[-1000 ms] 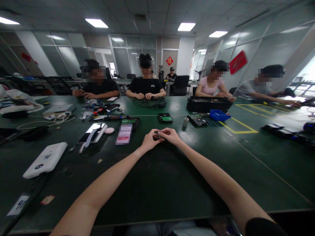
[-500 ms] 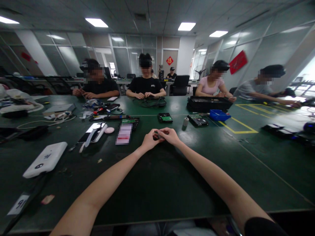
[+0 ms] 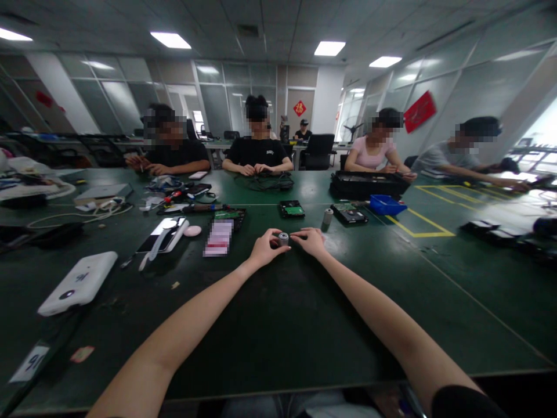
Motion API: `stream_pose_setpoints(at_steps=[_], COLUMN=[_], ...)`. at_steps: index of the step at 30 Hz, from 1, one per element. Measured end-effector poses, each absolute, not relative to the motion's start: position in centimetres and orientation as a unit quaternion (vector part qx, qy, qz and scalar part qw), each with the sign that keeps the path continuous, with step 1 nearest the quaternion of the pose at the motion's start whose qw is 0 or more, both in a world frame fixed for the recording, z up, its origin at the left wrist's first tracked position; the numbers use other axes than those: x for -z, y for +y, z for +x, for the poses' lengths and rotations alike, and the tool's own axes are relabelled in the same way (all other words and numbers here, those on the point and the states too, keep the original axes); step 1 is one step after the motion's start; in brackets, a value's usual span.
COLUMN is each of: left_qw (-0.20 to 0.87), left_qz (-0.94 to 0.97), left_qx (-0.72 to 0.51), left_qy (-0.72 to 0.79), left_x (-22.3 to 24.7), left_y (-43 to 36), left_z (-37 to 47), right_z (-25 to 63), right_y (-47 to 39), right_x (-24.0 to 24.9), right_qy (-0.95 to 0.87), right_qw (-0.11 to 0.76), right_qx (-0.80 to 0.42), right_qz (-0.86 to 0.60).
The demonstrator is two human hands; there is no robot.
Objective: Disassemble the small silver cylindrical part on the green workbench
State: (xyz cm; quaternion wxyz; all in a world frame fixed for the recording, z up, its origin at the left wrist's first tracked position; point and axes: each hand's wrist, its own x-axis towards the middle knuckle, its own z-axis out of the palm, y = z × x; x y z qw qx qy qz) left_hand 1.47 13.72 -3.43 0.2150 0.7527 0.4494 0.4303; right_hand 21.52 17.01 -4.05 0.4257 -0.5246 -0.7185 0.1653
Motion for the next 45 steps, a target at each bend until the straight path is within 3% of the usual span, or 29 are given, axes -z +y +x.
stream_pose_setpoints(at_steps=[5,15,28,45], left_qw=[0.216,0.218,0.219,0.225], left_qz=[0.754,0.753,0.749,0.751], left_qx=[-0.427,-0.422,-0.427,-0.432], left_qy=[0.450,0.455,0.456,0.445], left_x=[3.4,3.3,3.4,3.8], left_y=[13.7,13.6,13.7,14.0], left_z=[1.4,1.4,1.5,1.3], right_z=[21.0,20.8,18.9,17.7], right_y=[16.6,16.3,16.2,15.1], right_x=[4.3,4.4,2.2,1.5], right_qy=[-0.683,-0.683,-0.693,-0.735], right_qw=[0.420,0.443,0.559,0.543], right_qx=[-0.128,-0.116,-0.196,-0.236], right_qz=[-0.584,-0.569,-0.412,-0.332])
